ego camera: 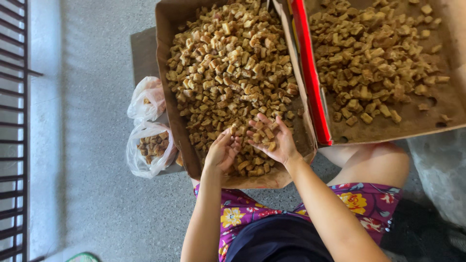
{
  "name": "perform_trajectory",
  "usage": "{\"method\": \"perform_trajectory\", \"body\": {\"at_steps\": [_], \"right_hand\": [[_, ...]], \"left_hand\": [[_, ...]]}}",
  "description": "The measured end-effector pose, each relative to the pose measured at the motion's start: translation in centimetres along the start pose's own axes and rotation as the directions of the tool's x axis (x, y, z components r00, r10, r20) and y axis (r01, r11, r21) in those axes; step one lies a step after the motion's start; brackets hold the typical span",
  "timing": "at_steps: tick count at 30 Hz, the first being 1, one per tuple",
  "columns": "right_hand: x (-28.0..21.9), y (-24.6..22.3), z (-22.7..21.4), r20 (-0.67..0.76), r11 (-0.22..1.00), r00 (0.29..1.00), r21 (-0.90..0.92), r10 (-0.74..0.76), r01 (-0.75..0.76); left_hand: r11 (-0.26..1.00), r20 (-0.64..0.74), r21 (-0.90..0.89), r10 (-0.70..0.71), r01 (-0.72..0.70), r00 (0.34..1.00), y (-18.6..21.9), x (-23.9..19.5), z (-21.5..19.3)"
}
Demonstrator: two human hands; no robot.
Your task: The person sits on the floor and sorts small, brown, cubed food items from a large cardboard box into a smaller box. They use both hands to scoop and transfer the items, occasionally picking up individual pieces to inspect them before placing them into the smaller container.
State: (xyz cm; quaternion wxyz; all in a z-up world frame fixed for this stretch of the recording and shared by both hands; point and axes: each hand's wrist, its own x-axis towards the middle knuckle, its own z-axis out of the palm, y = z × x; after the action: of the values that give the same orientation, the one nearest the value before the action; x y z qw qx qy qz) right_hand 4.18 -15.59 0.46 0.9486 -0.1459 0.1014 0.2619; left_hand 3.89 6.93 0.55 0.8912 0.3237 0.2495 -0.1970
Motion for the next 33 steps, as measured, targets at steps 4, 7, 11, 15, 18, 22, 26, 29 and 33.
{"method": "perform_trajectory", "body": {"at_steps": [4, 7, 11, 15, 18, 22, 26, 29, 33], "right_hand": [[0.3, 0.3, -1.2, -0.007, 0.999, 0.999, -0.014, -0.042, 0.042], [0.5, 0.4, -2.1, 0.053, 0.998, 0.997, 0.017, -0.057, 0.056], [0.6, 0.2, -2.7, 0.061, 0.998, 0.998, 0.05, -0.033, 0.03], [0.4, 0.3, -2.0, 0.018, 0.998, 0.999, 0.049, -0.032, 0.031], [0.2, 0.4, -1.0, -0.034, 1.0, 0.999, -0.004, -0.016, 0.016], [0.1, 0.5, -0.1, -0.003, 0.999, 1.0, 0.034, 0.023, -0.023], [0.2, 0.5, -0.4, 0.025, 0.999, 0.999, 0.033, 0.04, -0.041], [0.1, 0.4, -0.6, 0.028, 0.998, 0.998, 0.042, 0.048, -0.05], [-0.1, 0.1, 0.0, -0.038, 0.999, 0.999, -0.046, 0.015, -0.016]], "left_hand": [[0.952, -0.086, 0.211, 0.245, -0.222, 0.966, 3.2, -4.5, -1.6], [0.892, -0.153, 0.292, 0.399, -0.344, 0.904, 5.6, -7.3, -4.2], [0.836, -0.192, 0.36, 0.5, -0.414, 0.844, 7.2, -9.1, -7.8], [0.799, -0.193, 0.43, 0.535, -0.419, 0.822, 7.7, -9.9, -8.4], [0.763, -0.158, 0.542, 0.504, -0.352, 0.849, 6.9, -10.0, -6.4], [0.743, -0.083, 0.581, 0.461, -0.333, 0.883, 4.8, -8.7, -2.2], [0.649, 0.062, 0.678, 0.418, -0.346, 0.906, 2.1, -6.9, 3.0], [0.567, 0.125, 0.747, 0.393, -0.347, 0.911, 0.4, -6.3, 6.7], [0.466, 0.025, 0.842, 0.468, -0.271, 0.883, 1.7, -6.4, 7.4]]}}
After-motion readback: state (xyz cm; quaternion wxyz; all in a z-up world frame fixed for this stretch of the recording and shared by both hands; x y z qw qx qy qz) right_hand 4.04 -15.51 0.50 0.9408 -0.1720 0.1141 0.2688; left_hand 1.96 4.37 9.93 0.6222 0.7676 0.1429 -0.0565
